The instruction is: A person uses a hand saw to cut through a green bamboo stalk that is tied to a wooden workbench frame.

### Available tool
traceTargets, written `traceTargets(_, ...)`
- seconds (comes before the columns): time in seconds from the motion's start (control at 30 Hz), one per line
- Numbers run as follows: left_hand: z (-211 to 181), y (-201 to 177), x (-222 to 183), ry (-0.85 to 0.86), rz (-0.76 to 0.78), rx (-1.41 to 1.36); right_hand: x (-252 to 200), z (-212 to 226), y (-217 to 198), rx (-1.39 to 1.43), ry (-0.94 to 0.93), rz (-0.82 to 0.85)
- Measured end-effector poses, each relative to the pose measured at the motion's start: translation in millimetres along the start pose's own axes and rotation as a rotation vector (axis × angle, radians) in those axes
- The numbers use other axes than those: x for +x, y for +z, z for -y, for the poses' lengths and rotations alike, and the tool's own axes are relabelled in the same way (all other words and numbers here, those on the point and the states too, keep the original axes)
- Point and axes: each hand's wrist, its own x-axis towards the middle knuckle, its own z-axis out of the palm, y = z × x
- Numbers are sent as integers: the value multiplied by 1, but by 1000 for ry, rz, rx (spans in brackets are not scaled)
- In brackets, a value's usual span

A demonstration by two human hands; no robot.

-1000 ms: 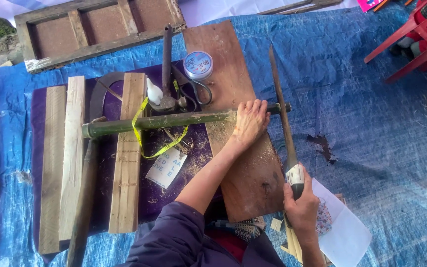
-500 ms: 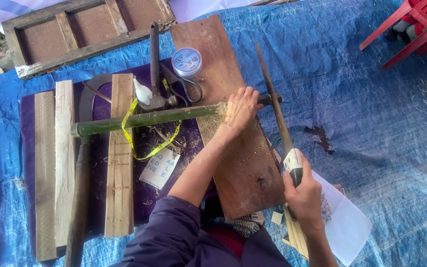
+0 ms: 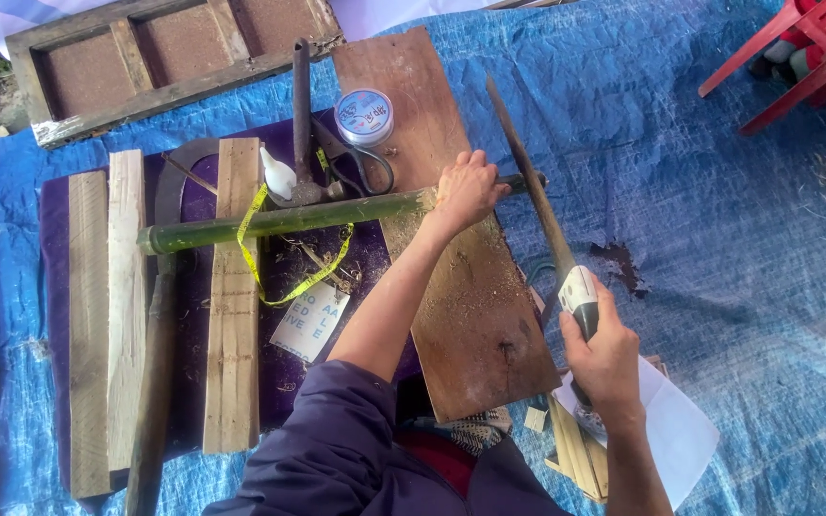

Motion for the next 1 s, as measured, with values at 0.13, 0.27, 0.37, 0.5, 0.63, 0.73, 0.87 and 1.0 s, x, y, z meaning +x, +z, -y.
traceTargets(0.13,-4,-2,-6,-22,26,8,-7,7,2,4,0,-7)
traceTargets(0.27,-8,-4,-12,-5,-7,17,-10,1,6,31,34,-5)
traceTargets(0.37,-16,-11,-19,-8,-5,26,-12,-4,6,31,24,-4)
traceTargets(0.5,-25,-11,-28,-1,-88,59,-10,-21,9,18,72,76)
traceTargets(0.63,-29,5,-33,11,-164,103,-16,-27,12,14,64,64)
traceTargets(0.73,-35,3,-38,-34,-107,88,-20,-29,11,25,44,53)
traceTargets(0.87,-35,0,-44,-30,-59,99,-25,-34,14,26,38,48)
traceTargets(1.0,-32,1,-48,7,-110,101,-29,-31,15,30,72,54)
